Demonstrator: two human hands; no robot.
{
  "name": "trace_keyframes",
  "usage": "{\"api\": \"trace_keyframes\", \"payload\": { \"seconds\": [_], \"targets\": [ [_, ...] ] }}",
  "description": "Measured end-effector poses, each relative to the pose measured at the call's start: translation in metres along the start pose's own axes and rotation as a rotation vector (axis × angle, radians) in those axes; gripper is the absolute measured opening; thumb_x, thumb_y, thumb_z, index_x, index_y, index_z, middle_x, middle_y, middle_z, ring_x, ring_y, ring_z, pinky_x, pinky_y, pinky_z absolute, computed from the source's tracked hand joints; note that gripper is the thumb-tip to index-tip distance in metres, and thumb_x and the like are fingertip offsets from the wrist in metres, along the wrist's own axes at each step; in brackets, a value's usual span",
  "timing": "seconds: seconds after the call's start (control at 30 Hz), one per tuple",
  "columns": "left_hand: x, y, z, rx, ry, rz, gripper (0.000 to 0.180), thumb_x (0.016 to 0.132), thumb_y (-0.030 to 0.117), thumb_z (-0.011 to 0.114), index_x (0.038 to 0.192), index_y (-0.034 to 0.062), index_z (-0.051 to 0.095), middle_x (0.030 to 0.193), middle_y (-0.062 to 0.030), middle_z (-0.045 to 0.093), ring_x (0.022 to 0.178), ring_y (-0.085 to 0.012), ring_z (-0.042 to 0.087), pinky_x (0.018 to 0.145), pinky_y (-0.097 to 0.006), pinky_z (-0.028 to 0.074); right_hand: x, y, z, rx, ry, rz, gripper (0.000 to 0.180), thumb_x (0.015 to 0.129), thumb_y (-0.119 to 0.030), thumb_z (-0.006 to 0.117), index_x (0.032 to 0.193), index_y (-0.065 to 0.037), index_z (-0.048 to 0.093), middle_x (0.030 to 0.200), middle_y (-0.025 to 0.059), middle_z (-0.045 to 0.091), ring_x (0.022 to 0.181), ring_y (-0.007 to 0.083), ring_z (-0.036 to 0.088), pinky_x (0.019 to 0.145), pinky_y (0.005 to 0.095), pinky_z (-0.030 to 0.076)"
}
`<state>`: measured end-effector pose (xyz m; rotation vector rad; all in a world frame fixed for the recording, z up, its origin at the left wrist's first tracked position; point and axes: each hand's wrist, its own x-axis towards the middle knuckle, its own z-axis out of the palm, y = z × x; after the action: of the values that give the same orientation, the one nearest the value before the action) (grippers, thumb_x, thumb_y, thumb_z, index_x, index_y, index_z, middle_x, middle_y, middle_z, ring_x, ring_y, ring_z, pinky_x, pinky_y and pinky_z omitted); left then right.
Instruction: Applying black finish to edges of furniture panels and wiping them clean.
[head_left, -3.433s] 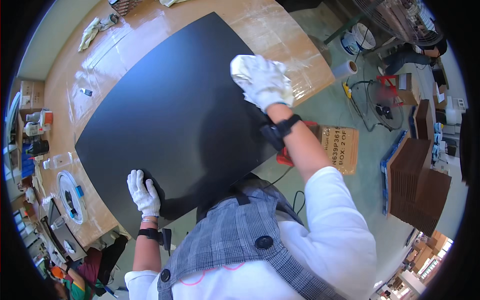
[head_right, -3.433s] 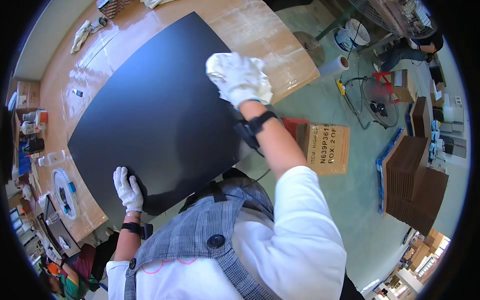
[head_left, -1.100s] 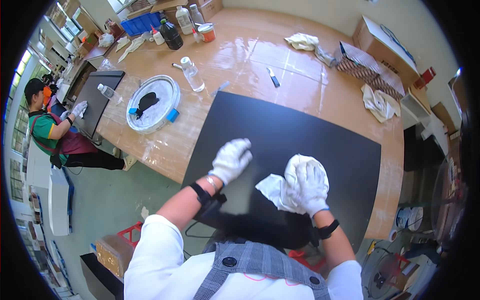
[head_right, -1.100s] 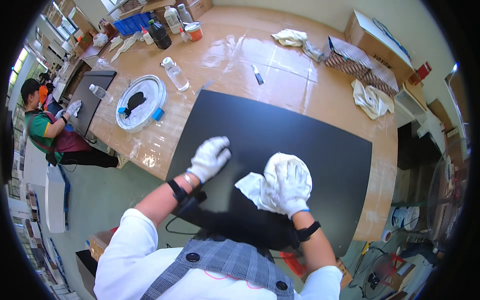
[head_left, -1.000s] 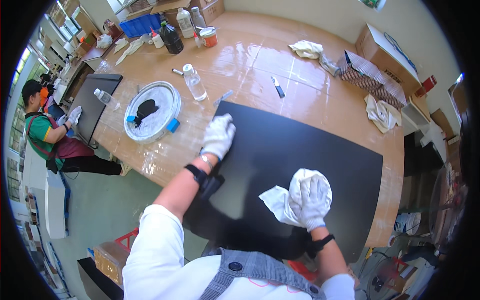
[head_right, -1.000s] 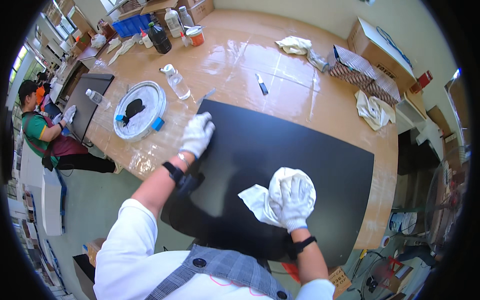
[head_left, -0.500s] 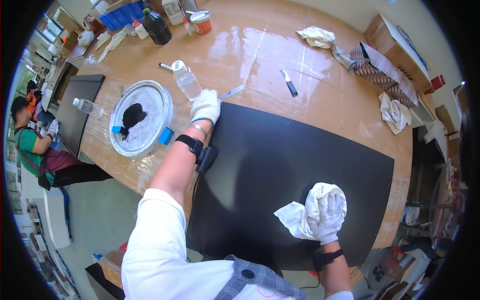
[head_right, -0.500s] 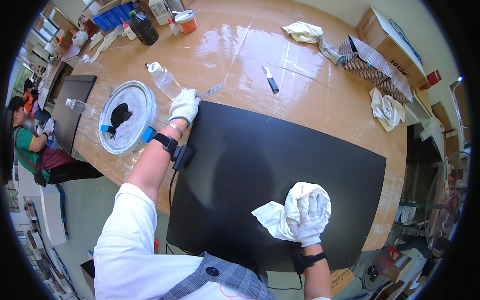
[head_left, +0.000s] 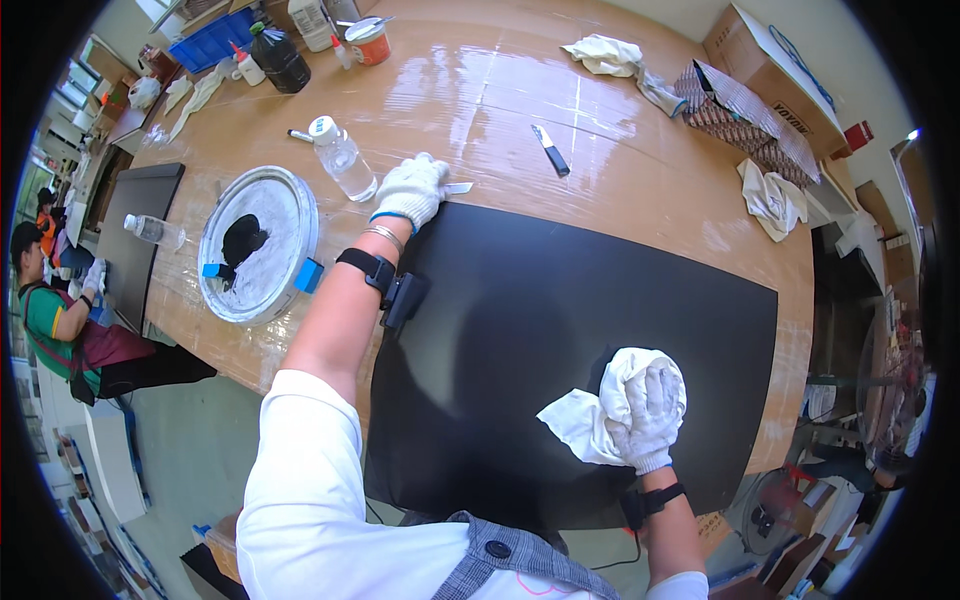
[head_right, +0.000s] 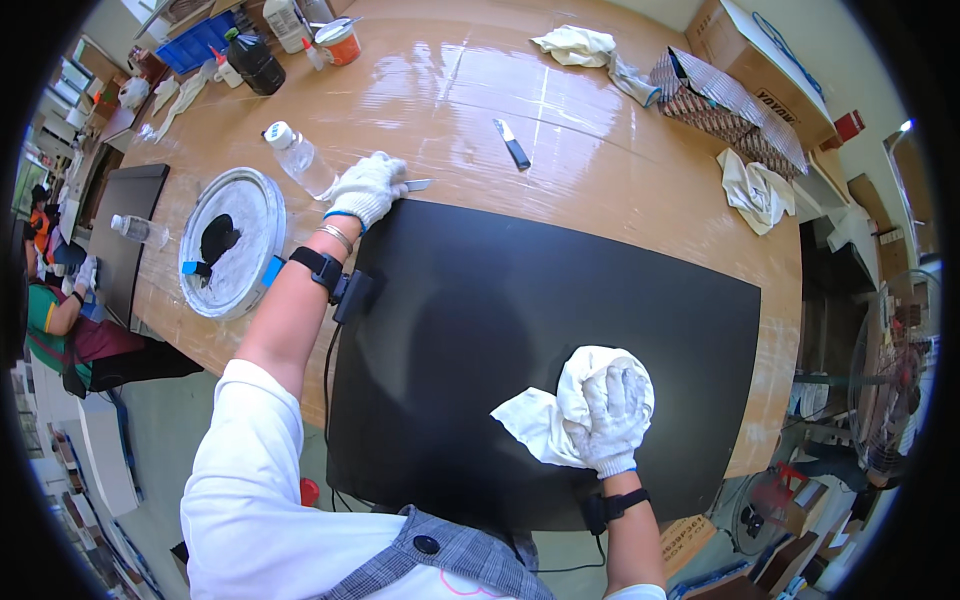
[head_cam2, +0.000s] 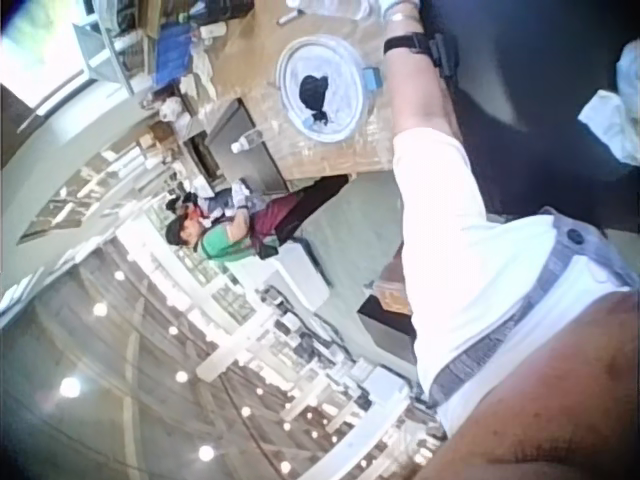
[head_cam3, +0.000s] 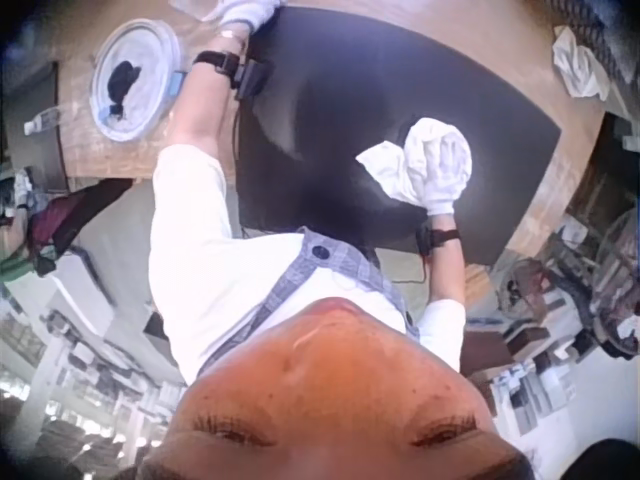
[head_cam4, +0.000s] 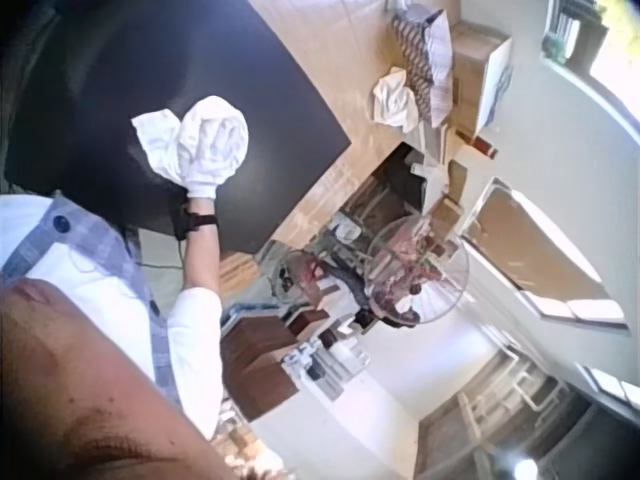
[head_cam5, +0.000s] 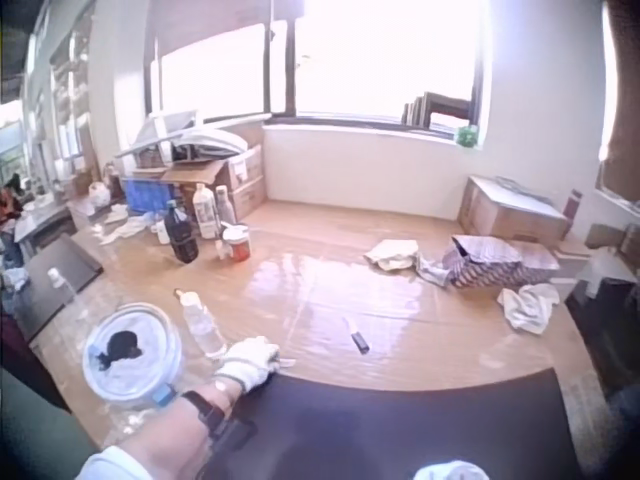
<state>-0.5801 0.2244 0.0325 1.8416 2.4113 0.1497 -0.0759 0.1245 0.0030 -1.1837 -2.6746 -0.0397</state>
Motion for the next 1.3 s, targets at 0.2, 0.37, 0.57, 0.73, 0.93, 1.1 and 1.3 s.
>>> {"api": "trace_keyframes", "payload": {
  "seconds": [0.2, 0.37, 0.57, 0.73, 0.93, 1.1, 1.3],
  "targets": [
    [0.026, 0.017, 0.002, 0.191, -0.092, 0.082, 0.024, 0.086, 0.024, 0.058, 0.096, 0.0083, 0.073, 0.103, -0.0183, 0.068, 0.097, -0.0353, 0.066, 0.084, -0.045, 0.054, -0.001, -0.001, -0.009, -0.006, 0.008, 0.030, 0.057, 0.080, -0.052, 0.058, 0.126, -0.020, 0.061, 0.138, 0.0153, 0.049, 0.132, 0.0426, 0.040, 0.108, 0.0590, 0.029],
    [0.035, 0.026, -0.004, 0.111, -0.236, 0.018, 0.028, 0.086, 0.031, 0.059, 0.094, 0.0060, 0.069, 0.102, -0.0208, 0.066, 0.097, -0.0391, 0.063, 0.082, -0.048, 0.051, -0.007, 0.001, -0.008, -0.007, 0.024, 0.065, 0.060, 0.079, -0.055, 0.060, 0.133, -0.027, 0.058, 0.144, 0.0140, 0.046, 0.136, 0.0371, 0.039, 0.112, 0.0560, 0.026],
    [0.018, 0.011, -0.003, -0.205, 0.274, 0.236, 0.005, 0.087, 0.007, 0.060, 0.089, 0.0051, 0.057, 0.080, -0.0137, 0.058, 0.074, -0.0266, 0.058, 0.071, -0.038, 0.048, -0.001, 0.001, -0.003, 0.012, -0.122, 0.111, 0.072, 0.085, -0.058, 0.050, 0.150, -0.029, 0.034, 0.157, 0.0106, 0.028, 0.146, 0.0317, 0.022, 0.116, 0.0568, 0.014],
    [-0.065, 0.114, -0.048, -0.701, 0.071, 0.092, 0.014, 0.095, 0.009, 0.058, 0.109, 0.0056, 0.059, 0.089, 0.0025, 0.059, 0.077, -0.0075, 0.051, 0.069, -0.024, 0.045, 0.021, -0.007, 0.007, 0.134, -0.075, 0.304, 0.074, 0.088, -0.061, 0.045, 0.151, -0.025, 0.031, 0.158, 0.0130, 0.023, 0.147, 0.0336, 0.016, 0.118, 0.0543, 0.005],
    [-0.208, 0.231, -0.061, -1.074, -0.237, 0.121, 0.022, 0.092, -0.001, 0.057, 0.113, 0.0034, 0.059, 0.106, -0.0009, 0.060, 0.092, -0.0083, 0.054, 0.085, -0.023, 0.045, 0.016, -0.036, -0.060, 0.610, 0.208, 0.299, 0.051, 0.095, -0.042, 0.049, 0.135, -0.012, 0.050, 0.137, 0.0167, 0.050, 0.132, 0.0337, 0.040, 0.113, 0.0476, 0.026],
    [-0.300, 0.346, -0.033, -1.141, -0.289, 0.200, 0.013, 0.092, -0.001, 0.060, 0.104, 0.0025, 0.058, 0.101, -0.0013, 0.061, 0.089, -0.0067, 0.053, 0.082, -0.024, 0.046, -0.076, -0.032, -0.084, 1.656, 0.135, 0.631, 0.031, 0.097, -0.019, 0.057, 0.120, 0.001, 0.058, 0.106, 0.0102, 0.064, 0.102, 0.0170, 0.059, 0.094, 0.0308, 0.047],
    [-0.358, 0.426, 0.031, -0.927, -0.300, 0.281, 0.033, 0.091, 0.000, 0.060, 0.124, -0.0009, 0.053, 0.118, -0.0085, 0.059, 0.105, -0.0157, 0.059, 0.092, -0.031, 0.050, -0.207, 0.058, -0.087, 1.802, 0.428, 0.661, 0.021, 0.101, -0.018, 0.051, 0.109, 0.001, 0.055, 0.103, 0.0099, 0.065, 0.093, 0.0149, 0.063, 0.087, 0.0317, 0.051]
  ]
}}
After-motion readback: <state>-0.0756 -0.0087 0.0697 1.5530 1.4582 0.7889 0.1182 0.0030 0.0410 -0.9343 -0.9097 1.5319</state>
